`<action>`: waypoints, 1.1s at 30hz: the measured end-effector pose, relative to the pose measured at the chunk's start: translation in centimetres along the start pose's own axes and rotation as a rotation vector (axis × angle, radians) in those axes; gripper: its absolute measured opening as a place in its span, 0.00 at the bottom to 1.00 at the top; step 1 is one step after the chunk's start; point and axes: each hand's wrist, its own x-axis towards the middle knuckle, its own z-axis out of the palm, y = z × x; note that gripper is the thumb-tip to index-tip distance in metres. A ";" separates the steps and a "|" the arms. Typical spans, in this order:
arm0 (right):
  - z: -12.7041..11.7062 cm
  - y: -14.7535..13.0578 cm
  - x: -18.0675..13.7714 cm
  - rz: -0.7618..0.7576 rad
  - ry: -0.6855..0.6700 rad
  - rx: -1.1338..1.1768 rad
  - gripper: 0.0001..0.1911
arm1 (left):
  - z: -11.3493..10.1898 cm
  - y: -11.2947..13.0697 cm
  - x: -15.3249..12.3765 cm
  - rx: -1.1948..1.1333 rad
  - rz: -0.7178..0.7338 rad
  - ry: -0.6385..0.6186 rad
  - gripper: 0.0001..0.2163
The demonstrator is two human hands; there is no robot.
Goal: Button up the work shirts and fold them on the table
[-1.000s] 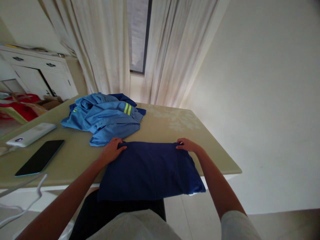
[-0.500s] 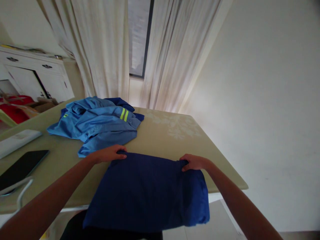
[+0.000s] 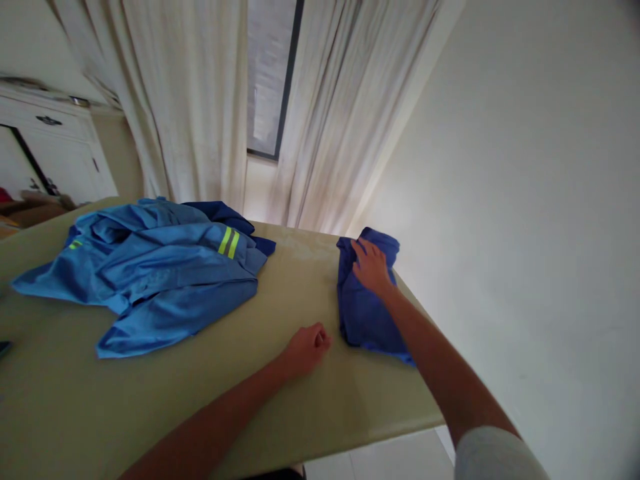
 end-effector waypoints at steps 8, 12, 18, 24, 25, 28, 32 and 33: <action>13.8 -2.9 -9.9 0.437 -0.321 0.025 0.34 | 0.5 -0.8 -2.1 0.241 0.192 -0.068 0.10; 14.1 0.7 -7.6 0.425 -0.266 -0.075 0.29 | 0.3 -0.3 -1.9 0.284 0.175 -0.094 0.10; 14.0 3.7 -2.9 0.378 -0.280 -0.152 0.28 | -0.2 0.0 -1.8 0.276 0.177 -0.088 0.11; 15.0 -3.7 -9.0 0.069 -0.260 0.083 0.33 | -0.1 0.0 -1.3 0.232 0.183 0.037 0.13; 14.9 -5.1 -11.1 0.013 -0.239 0.138 0.32 | -0.6 0.2 -1.0 0.250 0.171 0.085 0.13; 13.5 -8.1 -16.7 -0.082 -0.174 0.258 0.27 | -4.9 0.6 -0.1 0.358 0.117 0.294 0.11; 11.1 -9.8 -19.9 -0.036 -0.132 0.331 0.25 | -15.4 -0.9 -1.3 0.683 -0.128 0.704 0.20; 10.8 -10.0 -20.0 -0.024 -0.130 0.338 0.25 | -18.2 -1.6 -2.2 0.776 -0.220 0.781 0.22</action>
